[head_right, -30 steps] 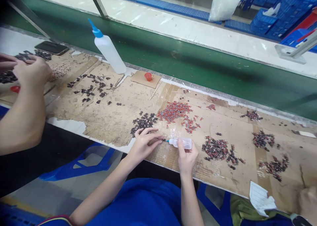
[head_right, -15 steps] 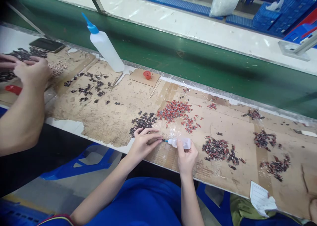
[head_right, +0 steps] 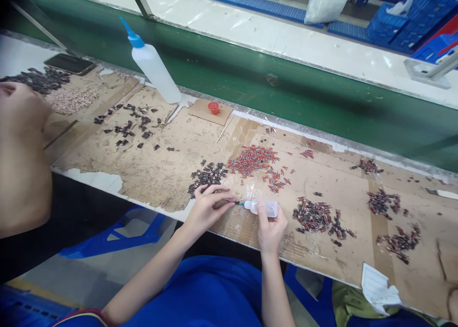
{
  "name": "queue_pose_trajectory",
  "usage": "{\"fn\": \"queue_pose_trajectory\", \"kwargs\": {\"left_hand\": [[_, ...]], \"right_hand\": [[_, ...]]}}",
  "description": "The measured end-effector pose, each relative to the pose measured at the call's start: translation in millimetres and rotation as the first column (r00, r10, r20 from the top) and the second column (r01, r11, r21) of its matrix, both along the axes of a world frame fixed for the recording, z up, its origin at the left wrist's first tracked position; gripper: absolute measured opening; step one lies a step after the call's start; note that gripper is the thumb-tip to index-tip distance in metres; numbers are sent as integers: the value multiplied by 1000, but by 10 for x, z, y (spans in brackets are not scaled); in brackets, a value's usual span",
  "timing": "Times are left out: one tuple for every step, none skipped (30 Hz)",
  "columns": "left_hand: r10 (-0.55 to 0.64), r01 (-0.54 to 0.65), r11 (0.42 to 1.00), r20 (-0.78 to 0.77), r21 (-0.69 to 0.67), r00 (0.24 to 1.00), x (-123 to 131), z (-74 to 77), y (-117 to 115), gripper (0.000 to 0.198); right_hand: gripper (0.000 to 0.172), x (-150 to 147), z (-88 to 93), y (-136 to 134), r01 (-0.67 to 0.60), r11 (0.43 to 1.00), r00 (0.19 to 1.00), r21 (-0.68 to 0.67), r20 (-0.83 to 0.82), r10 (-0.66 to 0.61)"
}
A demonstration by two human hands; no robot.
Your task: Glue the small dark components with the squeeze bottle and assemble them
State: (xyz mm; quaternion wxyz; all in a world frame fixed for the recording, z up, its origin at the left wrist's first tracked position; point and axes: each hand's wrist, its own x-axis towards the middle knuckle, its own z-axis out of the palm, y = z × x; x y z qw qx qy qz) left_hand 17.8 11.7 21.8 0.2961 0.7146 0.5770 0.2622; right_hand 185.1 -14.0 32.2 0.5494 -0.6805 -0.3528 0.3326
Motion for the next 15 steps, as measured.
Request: {"fn": "queue_pose_trajectory", "kwargs": {"left_hand": [[1, -1, 1000, 2, 1, 1000, 1, -1, 0, 11], [3, -3, 1000, 3, 2, 1000, 2, -1, -1, 11], [6, -6, 1000, 2, 3, 1000, 2, -1, -1, 11], [8, -8, 1000, 1, 5, 1000, 3, -1, -1, 10], [8, -7, 1000, -3, 7, 1000, 4, -1, -1, 10], [7, -6, 1000, -7, 12, 1000, 4, -1, -1, 10], [4, -4, 1000, -12, 15, 1000, 4, -2, -1, 10], [2, -2, 1000, -18, 18, 1000, 3, -2, -1, 10], [0, 0, 1000, -22, 20, 1000, 3, -3, -1, 11], [-3, 3, 1000, -25, 19, 1000, 1, -2, -1, 11], [-4, 5, 1000, -25, 16, 1000, 0, -1, 0, 11], [-5, 6, 1000, -23, 13, 1000, -2, 0, 0, 11], [-8, 9, 1000, -21, 10, 1000, -4, 2, 1, 11], [-11, 12, 1000, -19, 11, 1000, -5, 3, 2, 12], [-15, 15, 1000, -19, 16, 1000, -6, 5, 3, 12]], "right_hand": [[31, -2, -2, 1, -10, 1000, 1000, -3, 2, 10], [31, -3, -7, 2, -20, 1000, 1000, -7, 4, 20], [31, -2, -15, 1, -28, 1000, 1000, -12, 6, 28], [32, -1, -25, -1, -34, 999, 999, -16, 7, 35], [32, -1, -33, -3, -38, 999, 999, -20, 9, 38], [33, -1, -41, -4, -36, 999, 999, -22, 12, 36], [33, -3, -46, -5, -30, 999, 999, -22, 13, 30], [33, -6, -48, -6, -21, 1000, 1000, -23, 13, 21], [33, -11, -48, -5, -7, 1000, 1000, -21, 12, 7], [33, -15, -47, -4, 9, 1000, 1000, -19, 11, -9], [33, -18, -48, -3, 24, 1000, 1000, -17, 8, -24], [33, -19, -52, -4, 36, 999, 999, -13, 4, -36], [34, -16, -60, -5, 47, 999, 999, -7, -3, -47], [34, -9, -72, -10, 61, 998, 998, 0, -16, -61], [34, 3, -89, -16, 75, 997, 997, 8, -35, -74]]}}
